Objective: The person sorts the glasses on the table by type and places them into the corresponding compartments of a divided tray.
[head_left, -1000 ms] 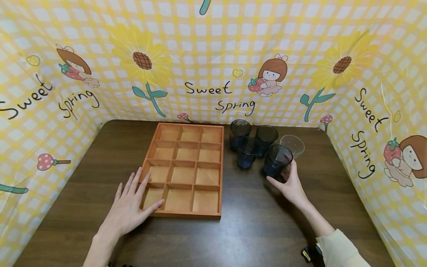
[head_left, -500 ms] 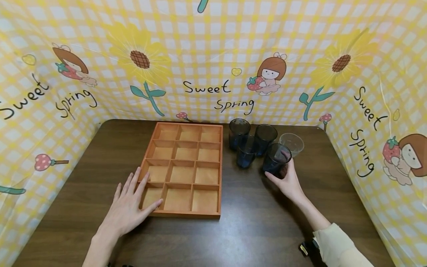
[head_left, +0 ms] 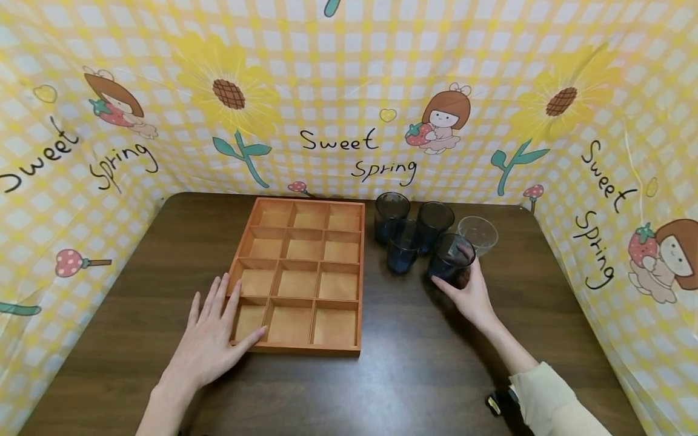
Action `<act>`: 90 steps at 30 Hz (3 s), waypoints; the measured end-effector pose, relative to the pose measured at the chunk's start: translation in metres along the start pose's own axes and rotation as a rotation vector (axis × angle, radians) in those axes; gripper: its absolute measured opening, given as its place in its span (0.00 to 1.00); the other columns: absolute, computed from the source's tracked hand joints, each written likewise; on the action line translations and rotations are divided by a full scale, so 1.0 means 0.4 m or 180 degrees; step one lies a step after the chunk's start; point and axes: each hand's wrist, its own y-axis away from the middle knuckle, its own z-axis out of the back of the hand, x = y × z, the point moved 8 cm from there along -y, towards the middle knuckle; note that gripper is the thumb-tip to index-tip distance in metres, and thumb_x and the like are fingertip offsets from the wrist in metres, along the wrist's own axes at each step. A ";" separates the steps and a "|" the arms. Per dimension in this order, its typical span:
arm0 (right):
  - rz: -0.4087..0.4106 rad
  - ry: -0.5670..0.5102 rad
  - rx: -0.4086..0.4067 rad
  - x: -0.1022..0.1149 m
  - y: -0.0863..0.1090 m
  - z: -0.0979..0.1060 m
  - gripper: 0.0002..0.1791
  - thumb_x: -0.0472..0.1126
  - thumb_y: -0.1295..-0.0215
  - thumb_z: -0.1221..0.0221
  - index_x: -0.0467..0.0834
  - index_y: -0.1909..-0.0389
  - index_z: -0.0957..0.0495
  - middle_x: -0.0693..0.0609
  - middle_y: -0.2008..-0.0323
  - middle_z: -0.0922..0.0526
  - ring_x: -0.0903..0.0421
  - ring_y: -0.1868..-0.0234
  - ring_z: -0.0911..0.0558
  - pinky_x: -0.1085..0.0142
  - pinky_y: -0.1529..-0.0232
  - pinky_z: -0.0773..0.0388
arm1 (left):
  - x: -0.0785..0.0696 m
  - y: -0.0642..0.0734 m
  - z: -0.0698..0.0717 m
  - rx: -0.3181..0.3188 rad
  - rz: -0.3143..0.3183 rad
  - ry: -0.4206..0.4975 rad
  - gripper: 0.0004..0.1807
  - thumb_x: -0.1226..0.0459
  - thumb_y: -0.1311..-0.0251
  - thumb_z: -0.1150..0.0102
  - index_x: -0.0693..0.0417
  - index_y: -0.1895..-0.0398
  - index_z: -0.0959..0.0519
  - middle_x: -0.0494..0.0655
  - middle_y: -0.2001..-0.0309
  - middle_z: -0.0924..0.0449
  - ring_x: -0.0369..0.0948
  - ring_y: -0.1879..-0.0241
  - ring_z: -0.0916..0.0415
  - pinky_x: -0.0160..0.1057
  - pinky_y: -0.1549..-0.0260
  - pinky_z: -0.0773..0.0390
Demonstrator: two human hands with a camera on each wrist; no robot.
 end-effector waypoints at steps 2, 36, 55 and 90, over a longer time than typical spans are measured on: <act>-0.0038 -0.0042 -0.0025 0.001 0.003 0.003 0.49 0.19 0.40 0.28 0.32 0.20 0.40 0.26 0.30 0.28 0.79 0.44 0.21 0.87 0.41 0.25 | -0.003 0.000 0.000 -0.0008 -0.0012 -0.0014 0.60 0.34 0.27 0.40 0.52 0.07 0.59 0.58 0.08 0.69 0.60 0.09 0.64 0.61 0.11 0.76; -0.0253 0.0097 0.0078 0.020 0.043 0.030 0.38 0.29 0.27 0.33 0.33 0.20 0.38 0.41 0.40 0.14 0.80 0.49 0.17 0.83 0.47 0.20 | 0.000 0.000 -0.003 -0.0005 0.0055 0.0076 0.58 0.34 0.26 0.40 0.56 0.08 0.54 0.58 0.08 0.69 0.63 0.09 0.63 0.68 0.12 0.65; -0.0141 -0.0237 0.0046 0.045 0.057 0.017 0.34 0.26 0.22 0.41 0.29 0.20 0.40 0.37 0.35 0.18 0.78 0.49 0.16 0.82 0.47 0.19 | 0.002 0.002 -0.007 -0.0050 0.0060 0.0099 0.57 0.35 0.26 0.40 0.57 0.09 0.52 0.58 0.08 0.68 0.64 0.10 0.61 0.65 0.11 0.66; 0.0215 -0.0391 0.0204 0.111 0.066 -0.038 0.36 0.22 0.26 0.40 0.27 0.20 0.40 0.75 0.44 0.19 0.75 0.49 0.14 0.80 0.48 0.17 | 0.002 0.003 -0.009 -0.0108 0.0027 0.0099 0.57 0.36 0.27 0.39 0.57 0.09 0.51 0.57 0.08 0.68 0.65 0.10 0.59 0.70 0.13 0.60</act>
